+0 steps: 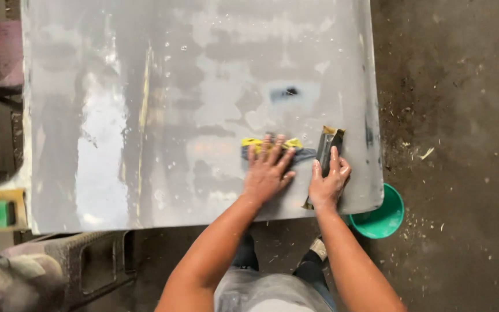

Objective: The person sands a large, flat, gray surface using a sanding block in one hand and a cloth in the other. They repeatedly dip the sponge and cloth into a green bucket of water to wet them before continuing to sand and wipe the surface.

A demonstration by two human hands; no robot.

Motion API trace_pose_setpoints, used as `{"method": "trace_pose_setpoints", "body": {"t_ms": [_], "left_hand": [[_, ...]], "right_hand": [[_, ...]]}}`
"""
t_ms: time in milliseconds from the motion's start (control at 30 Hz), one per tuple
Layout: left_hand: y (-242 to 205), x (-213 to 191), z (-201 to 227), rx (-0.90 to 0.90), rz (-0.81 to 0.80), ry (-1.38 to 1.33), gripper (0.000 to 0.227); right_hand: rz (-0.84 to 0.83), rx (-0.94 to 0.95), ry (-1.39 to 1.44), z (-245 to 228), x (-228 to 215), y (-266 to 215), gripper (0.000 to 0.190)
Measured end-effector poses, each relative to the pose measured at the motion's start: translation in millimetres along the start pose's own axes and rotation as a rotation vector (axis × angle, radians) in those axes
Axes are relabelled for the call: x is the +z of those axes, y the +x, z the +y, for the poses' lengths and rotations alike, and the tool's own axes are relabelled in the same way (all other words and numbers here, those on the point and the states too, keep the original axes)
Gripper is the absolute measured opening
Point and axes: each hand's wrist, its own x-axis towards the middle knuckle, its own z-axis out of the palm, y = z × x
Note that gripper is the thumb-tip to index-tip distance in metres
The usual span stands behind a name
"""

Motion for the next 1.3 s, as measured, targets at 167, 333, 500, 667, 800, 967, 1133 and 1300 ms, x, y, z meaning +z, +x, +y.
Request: {"method": "trace_pose_setpoints", "body": {"t_ms": [167,333,500,667,800,967,1133,1300], "left_hand": [[18.7,-8.1,-62.9,0.209,-0.145,-0.012,0.067],[74.2,-45.1,-202.9,-0.084,0.015,0.014,0.07],[214.8,-62.3,-257.8,-0.577,-0.041,-0.021,0.084],[319.4,1.3,-157.4,-0.336,-0.087,-0.019,0.098],[289.2,41.0,-31.2,0.204,-0.221,-0.056,0.07],[183.2,14.4,-54.3,0.367,-0.143,-0.081,0.057],[181.3,-24.6,-184.8,0.023,0.036,-0.032,0.051],[256.1,5.3,-174.7,-0.256,0.133,-0.052,0.058]], "right_hand": [[0.047,-0.007,-0.219,-38.1,9.1,6.2,0.063],[0.039,-0.064,-0.328,-50.5,12.5,14.4,0.063],[0.028,-0.006,-0.36,-58.1,13.2,15.6,0.061],[0.012,0.036,-0.377,-61.7,13.7,17.9,0.062],[0.027,0.03,-0.368,-60.9,16.2,16.5,0.061],[0.063,0.083,-0.361,-56.4,15.1,18.7,0.061],[0.073,0.112,-0.339,-52.6,16.9,18.3,0.06],[0.104,0.044,-0.344,-49.8,19.4,18.7,0.061]]}}
